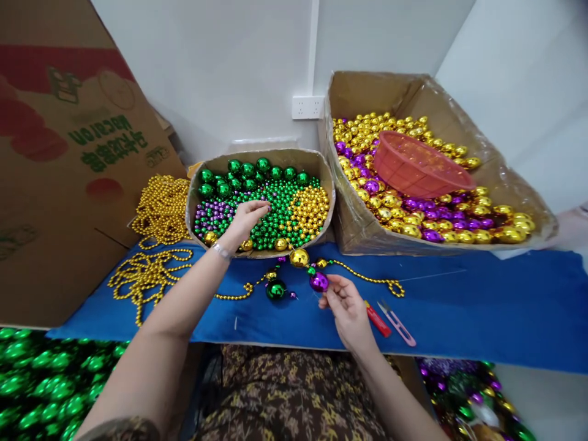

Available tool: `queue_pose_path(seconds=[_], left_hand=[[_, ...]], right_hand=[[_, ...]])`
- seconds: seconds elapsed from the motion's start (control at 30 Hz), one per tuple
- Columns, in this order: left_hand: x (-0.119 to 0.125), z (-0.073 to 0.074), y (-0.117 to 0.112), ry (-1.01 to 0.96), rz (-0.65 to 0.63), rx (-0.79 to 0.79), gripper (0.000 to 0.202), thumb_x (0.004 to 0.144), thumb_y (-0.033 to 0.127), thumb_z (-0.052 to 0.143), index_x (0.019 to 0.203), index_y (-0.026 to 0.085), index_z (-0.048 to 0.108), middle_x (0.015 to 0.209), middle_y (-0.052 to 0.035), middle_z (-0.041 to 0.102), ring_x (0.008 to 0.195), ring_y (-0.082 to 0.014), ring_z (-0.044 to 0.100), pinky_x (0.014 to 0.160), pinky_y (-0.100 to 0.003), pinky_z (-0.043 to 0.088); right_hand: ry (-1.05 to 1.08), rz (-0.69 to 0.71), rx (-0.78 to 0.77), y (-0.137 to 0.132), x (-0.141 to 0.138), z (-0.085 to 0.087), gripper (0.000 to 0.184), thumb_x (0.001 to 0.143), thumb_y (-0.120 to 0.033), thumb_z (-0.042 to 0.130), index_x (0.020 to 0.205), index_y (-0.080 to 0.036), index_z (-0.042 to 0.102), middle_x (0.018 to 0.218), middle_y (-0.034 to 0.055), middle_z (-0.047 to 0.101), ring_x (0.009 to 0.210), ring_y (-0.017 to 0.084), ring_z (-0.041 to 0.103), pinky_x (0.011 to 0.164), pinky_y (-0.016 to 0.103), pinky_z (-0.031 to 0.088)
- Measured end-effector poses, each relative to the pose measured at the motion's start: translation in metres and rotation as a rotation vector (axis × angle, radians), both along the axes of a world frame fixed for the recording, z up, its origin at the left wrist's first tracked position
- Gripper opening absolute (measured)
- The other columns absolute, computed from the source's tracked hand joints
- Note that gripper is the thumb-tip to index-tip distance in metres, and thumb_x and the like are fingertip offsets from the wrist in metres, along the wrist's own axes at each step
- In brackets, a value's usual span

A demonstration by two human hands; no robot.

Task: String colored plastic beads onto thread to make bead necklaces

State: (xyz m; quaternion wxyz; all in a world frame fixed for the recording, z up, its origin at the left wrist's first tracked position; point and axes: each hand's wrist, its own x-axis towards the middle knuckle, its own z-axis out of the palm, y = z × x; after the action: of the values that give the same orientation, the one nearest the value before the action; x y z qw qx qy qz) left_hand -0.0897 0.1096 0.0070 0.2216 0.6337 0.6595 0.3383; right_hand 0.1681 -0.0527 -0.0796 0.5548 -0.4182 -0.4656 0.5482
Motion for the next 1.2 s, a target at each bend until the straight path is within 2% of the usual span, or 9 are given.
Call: queue_pose_path(seconds=[0.07,0.13,0.2,0.33,0.5,0.7,0.97,1.1,1.2], left_hand=[[0.007,0.001,-0.026,-0.550,-0.074,-0.044,0.031,0.084,0.036,0.060,0.105,0.015,0.068,0.093,-0.0089,0.070,0.078,-0.0149,0.063,0.066,-0.025,0.049],[0.014,0.000,-0.051,-0.970,-0.126,-0.135,0.027,0.076,0.032,0.071,0.097,0.015,0.069,0.085,-0.0066,0.069,0.072,-0.0126,0.062,0.063,-0.023,0.049],[0.023,-0.001,-0.071,-1.164,-0.149,-0.218,0.025,0.072,0.027,0.075,0.094,0.015,0.070,0.081,-0.0050,0.068,0.071,-0.0118,0.062,0.063,-0.023,0.050],[0.036,-0.005,-0.093,-1.312,-0.149,-0.295,0.021,0.073,0.025,0.076,0.091,0.015,0.069,0.079,-0.0042,0.069,0.071,-0.0117,0.064,0.063,-0.022,0.052],[0.043,-0.011,-0.101,-1.383,-0.115,-0.289,0.021,0.071,0.021,0.078,0.088,0.016,0.067,0.079,-0.0009,0.068,0.069,-0.0103,0.064,0.062,-0.021,0.052],[0.045,-0.011,-0.105,-1.321,-0.100,-0.217,0.026,0.068,0.022,0.081,0.088,0.017,0.066,0.081,0.0002,0.067,0.070,-0.0097,0.064,0.063,-0.021,0.051],[0.047,-0.013,-0.112,-0.932,-0.089,0.062,0.024,0.067,0.025,0.081,0.085,0.017,0.068,0.079,-0.0004,0.067,0.069,-0.0094,0.060,0.064,-0.020,0.049],[0.052,-0.018,-0.117,-0.898,-0.130,-0.011,0.026,0.068,0.028,0.081,0.088,0.017,0.069,0.078,-0.0008,0.067,0.069,-0.0101,0.060,0.065,-0.021,0.049],[0.058,-0.028,-0.119,-0.929,-0.138,-0.068,0.024,0.072,0.034,0.077,0.087,0.017,0.070,0.078,-0.0019,0.068,0.065,-0.0104,0.059,0.060,-0.021,0.048]], right_hand=[[-0.030,-0.021,0.012,0.000,0.000,0.001,0.031,0.087,-0.041,0.060,0.112,-0.023,0.056,0.084,0.0007,0.058,0.067,0.012,0.060,0.065,0.030,0.057],[-0.065,-0.037,0.020,0.000,-0.001,0.002,0.031,0.088,-0.041,0.059,0.113,-0.023,0.055,0.084,0.0007,0.058,0.068,0.013,0.061,0.066,0.030,0.058],[-0.091,-0.043,0.024,0.000,-0.002,0.003,0.031,0.088,-0.041,0.058,0.113,-0.022,0.055,0.083,0.0005,0.058,0.068,0.013,0.061,0.066,0.030,0.058],[-0.120,-0.039,0.023,-0.002,-0.003,0.004,0.030,0.088,-0.041,0.057,0.112,-0.022,0.055,0.082,-0.0003,0.058,0.067,0.012,0.062,0.067,0.030,0.058],[-0.132,-0.008,0.020,-0.004,-0.002,0.007,0.030,0.088,-0.040,0.057,0.112,-0.022,0.055,0.084,-0.0003,0.057,0.069,0.012,0.062,0.069,0.029,0.058],[-0.164,-0.014,0.032,-0.005,0.000,0.008,0.031,0.089,-0.041,0.056,0.113,-0.022,0.055,0.084,0.0003,0.057,0.069,0.012,0.062,0.069,0.030,0.059],[-0.239,-0.054,0.049,-0.007,0.002,0.001,0.030,0.090,-0.041,0.055,0.114,-0.023,0.056,0.087,0.0011,0.059,0.071,0.013,0.063,0.070,0.028,0.058],[-0.249,-0.057,0.030,-0.007,0.000,-0.009,0.029,0.090,-0.039,0.054,0.114,-0.023,0.056,0.090,0.0024,0.061,0.073,0.013,0.066,0.072,0.029,0.058],[-0.249,-0.038,-0.025,-0.005,-0.001,-0.025,0.028,0.090,-0.038,0.052,0.113,-0.022,0.054,0.092,0.0034,0.064,0.073,0.015,0.068,0.072,0.031,0.058]])
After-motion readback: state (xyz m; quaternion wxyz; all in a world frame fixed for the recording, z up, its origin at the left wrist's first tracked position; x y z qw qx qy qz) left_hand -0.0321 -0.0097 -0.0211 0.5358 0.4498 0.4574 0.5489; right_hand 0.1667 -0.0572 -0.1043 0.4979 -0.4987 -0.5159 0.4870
